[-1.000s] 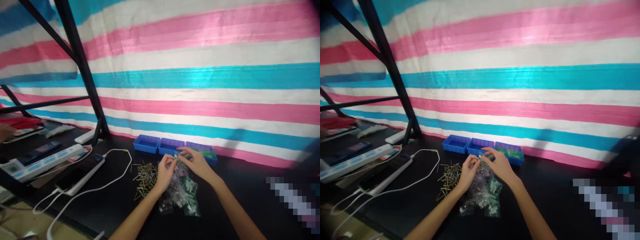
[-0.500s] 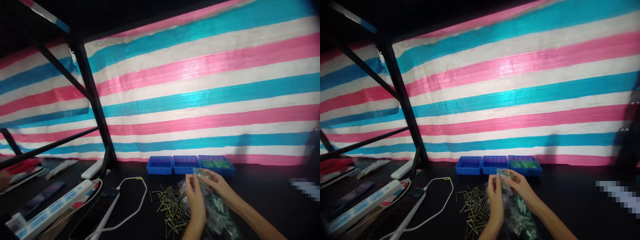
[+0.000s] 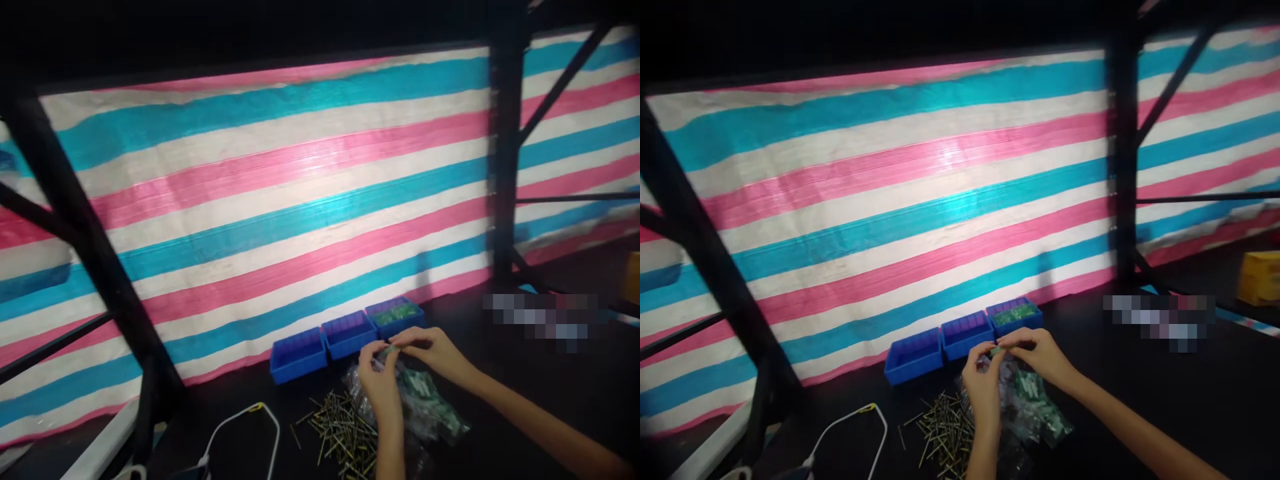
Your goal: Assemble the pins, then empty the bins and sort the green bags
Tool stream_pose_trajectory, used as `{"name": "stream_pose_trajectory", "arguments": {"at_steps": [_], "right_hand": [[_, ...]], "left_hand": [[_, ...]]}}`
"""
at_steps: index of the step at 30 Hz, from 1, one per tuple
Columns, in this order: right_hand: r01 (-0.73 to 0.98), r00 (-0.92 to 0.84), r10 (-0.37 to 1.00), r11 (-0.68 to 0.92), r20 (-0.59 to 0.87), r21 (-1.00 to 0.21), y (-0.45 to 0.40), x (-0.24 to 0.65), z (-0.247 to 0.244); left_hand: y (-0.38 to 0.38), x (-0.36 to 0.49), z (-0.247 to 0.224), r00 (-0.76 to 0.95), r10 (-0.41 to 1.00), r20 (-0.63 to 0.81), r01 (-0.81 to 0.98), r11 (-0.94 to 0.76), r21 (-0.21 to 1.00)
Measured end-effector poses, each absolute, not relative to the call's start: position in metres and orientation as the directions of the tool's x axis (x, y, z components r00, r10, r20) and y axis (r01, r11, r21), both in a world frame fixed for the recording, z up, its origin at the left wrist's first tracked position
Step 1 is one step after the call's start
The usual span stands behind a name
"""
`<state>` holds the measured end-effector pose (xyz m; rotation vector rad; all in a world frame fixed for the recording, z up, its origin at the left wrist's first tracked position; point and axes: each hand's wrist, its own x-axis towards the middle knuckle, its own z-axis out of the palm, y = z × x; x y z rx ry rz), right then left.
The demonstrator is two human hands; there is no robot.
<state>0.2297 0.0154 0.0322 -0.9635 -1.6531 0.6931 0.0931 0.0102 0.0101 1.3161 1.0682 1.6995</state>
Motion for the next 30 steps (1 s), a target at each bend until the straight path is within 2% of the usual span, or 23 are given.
{"name": "stream_pose_trajectory", "arguments": {"at_steps": [5, 10, 15, 18, 22, 25, 30], "right_hand": [[0.343, -0.026, 0.828, 0.533, 0.560, -0.773, 0.006, 0.239, 0.033], [0.222, -0.067, 0.779, 0.621, 0.624, -0.752, 0.014, 0.239, 0.029], [0.243, -0.077, 0.717, 0.688, 0.693, -0.684, 0.025, 0.241, 0.024], [0.343, -0.116, 0.610, 0.765, 0.784, -0.545, 0.029, 0.245, 0.019], [0.470, -0.226, 0.377, 0.850, 0.898, -0.239, 0.031, 0.255, 0.013], [0.482, -0.236, 0.328, 0.857, 0.915, -0.183, 0.031, 0.261, 0.012], [0.403, -0.242, 0.428, 0.861, 0.871, -0.311, 0.037, 0.257, 0.011]], "left_hand": [[0.014, 0.092, 0.006, -0.184, 0.859, 0.477, 0.044, -0.478, 0.877], [0.018, 0.090, 0.000, -0.191, 0.802, 0.566, 0.083, -0.561, 0.824], [0.016, 0.085, 0.003, -0.145, 0.726, 0.672, 0.233, -0.635, 0.736], [0.017, 0.080, 0.004, -0.087, 0.682, 0.726, 0.367, -0.656, 0.659], [0.020, 0.077, 0.003, -0.037, 0.663, 0.748, 0.488, -0.641, 0.592], [0.020, 0.081, 0.001, -0.050, 0.695, 0.718, 0.473, -0.616, 0.630], [0.023, 0.090, -0.007, -0.174, 0.796, 0.580, 0.265, -0.530, 0.806]]}}
